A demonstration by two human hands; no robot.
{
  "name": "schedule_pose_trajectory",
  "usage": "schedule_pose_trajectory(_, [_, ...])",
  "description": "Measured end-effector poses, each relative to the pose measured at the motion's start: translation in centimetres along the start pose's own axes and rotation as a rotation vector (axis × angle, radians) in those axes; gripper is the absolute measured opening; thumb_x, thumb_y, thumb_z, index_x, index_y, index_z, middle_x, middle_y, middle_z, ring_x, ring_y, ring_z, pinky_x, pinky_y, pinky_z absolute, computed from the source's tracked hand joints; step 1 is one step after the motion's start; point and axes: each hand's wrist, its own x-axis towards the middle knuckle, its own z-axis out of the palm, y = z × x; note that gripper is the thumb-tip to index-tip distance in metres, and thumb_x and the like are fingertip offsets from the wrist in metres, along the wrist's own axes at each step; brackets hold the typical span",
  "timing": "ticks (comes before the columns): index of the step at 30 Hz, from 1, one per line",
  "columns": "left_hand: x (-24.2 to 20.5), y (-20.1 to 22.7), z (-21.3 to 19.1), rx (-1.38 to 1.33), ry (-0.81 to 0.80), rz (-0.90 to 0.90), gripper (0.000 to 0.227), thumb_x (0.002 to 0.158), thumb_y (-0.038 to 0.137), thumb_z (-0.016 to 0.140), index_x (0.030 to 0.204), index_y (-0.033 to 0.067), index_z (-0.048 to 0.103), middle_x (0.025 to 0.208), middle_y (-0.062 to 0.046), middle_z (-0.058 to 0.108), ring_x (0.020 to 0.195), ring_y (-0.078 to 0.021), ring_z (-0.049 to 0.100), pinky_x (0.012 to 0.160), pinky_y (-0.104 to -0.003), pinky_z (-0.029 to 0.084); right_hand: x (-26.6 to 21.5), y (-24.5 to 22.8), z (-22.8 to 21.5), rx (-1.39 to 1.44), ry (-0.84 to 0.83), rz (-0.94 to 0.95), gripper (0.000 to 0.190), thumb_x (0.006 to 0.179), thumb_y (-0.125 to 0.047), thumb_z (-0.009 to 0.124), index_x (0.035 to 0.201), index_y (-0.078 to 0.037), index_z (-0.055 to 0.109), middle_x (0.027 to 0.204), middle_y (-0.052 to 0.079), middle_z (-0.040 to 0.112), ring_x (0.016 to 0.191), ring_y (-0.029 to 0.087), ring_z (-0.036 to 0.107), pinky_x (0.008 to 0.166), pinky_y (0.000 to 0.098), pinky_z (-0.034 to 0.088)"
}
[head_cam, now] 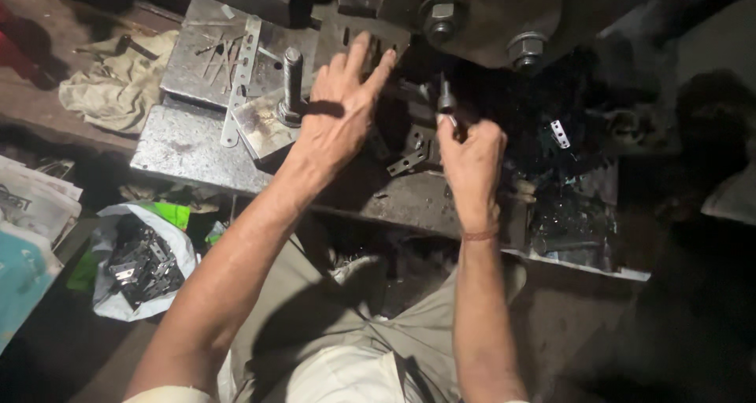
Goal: The person operates a manual metal press machine to shape small metal pieces. They repeatedly pick up a metal piece, place it under the press, pull the lever to activate the press, and then remove the shaped piece.
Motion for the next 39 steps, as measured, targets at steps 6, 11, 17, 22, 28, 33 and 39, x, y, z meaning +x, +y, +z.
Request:
schedule_pose_trajectory(6, [-1.5,0.5,-0.5,-0.283,0.156,-0.042,0.03,0.099,-0.01,0.061,0.126,0.0026,0.059,0.147,-0.021,0.049,0.113,-0.0346,0.067,0.092,-0.039,0.063,-1.6,-0.1,-2.1,0.527,-0.068,0.457,0.005,0.099,0.001,0.064,0.104,0.003,0.065,0.081,0.004,0.066,0.066,0.007,0.065,0.054,0.0223,0.055])
schedule_pose_trajectory(11, [-1.9,1.2,-2.8,-0.377,0.181,0.015,0.038,0.089,-0.008,0.064,0.126,0.0025,0.06,0.142,-0.016,0.05,0.111,-0.0349,0.069,0.084,-0.037,0.065,-2.8,1.0,-1.9,0.652,-0.112,0.366,0.005,0.101,0.003,0.061,0.105,0.006,0.062,0.094,0.005,0.069,0.078,0.009,0.068,0.068,0.0245,0.063])
schedule_pose_trajectory(17, [-4.1,3.4,-3.3,-0.761,0.038,0.002,0.033,0.1,0.01,0.075,0.13,0.0018,0.064,0.113,-0.013,0.07,0.091,-0.0204,0.071,0.075,-0.032,0.058,-3.8,-0.5,-1.4,0.858,-0.164,0.508,0.013,0.099,0.0,0.069,0.11,0.005,0.069,0.092,0.008,0.072,0.076,0.01,0.068,0.068,0.0268,0.062])
schedule_pose_trajectory(22, [-3.7,4.1,-2.3,-0.907,0.021,-0.324,0.022,0.1,0.014,0.075,0.119,0.0037,0.071,0.097,-0.009,0.08,0.084,-0.0094,0.072,0.073,-0.028,0.059,-4.3,-1.7,-0.8,1.046,-0.068,0.594,0.018,0.096,0.001,0.067,0.114,0.004,0.069,0.095,0.008,0.074,0.079,0.011,0.071,0.072,0.0276,0.065])
schedule_pose_trajectory(28, [-2.8,4.2,-3.9,-0.61,0.109,-0.241,0.047,0.097,0.008,0.074,0.139,0.0045,0.054,0.108,-0.016,0.071,0.083,-0.025,0.069,0.071,-0.036,0.055,-3.2,-0.5,1.7,0.97,0.14,0.707,0.018,0.091,0.002,0.074,0.105,0.002,0.062,0.091,0.01,0.073,0.071,0.015,0.071,0.061,0.0291,0.062])
schedule_pose_trajectory(33, [-2.1,1.9,-4.3,-0.258,0.205,-0.029,0.059,0.089,-0.006,0.069,0.143,0.0055,0.051,0.132,-0.021,0.058,0.117,-0.0399,0.062,0.096,-0.045,0.057,-0.9,2.6,5.5,0.928,0.262,0.868,0.039,0.086,0.004,0.075,0.111,-0.002,0.046,0.086,0.012,0.071,0.066,0.02,0.072,0.055,0.0297,0.06])
schedule_pose_trajectory(39, [-2.0,1.1,-3.6,-0.208,0.017,-0.065,0.069,0.076,-0.011,0.064,0.142,0.0024,0.053,0.133,-0.02,0.055,0.116,-0.0397,0.057,0.096,-0.046,0.054,-0.9,5.4,7.9,0.987,0.237,0.828,0.049,0.085,0.01,0.069,0.125,0.022,0.042,0.085,0.019,0.071,0.063,0.024,0.073,0.053,0.0316,0.061])
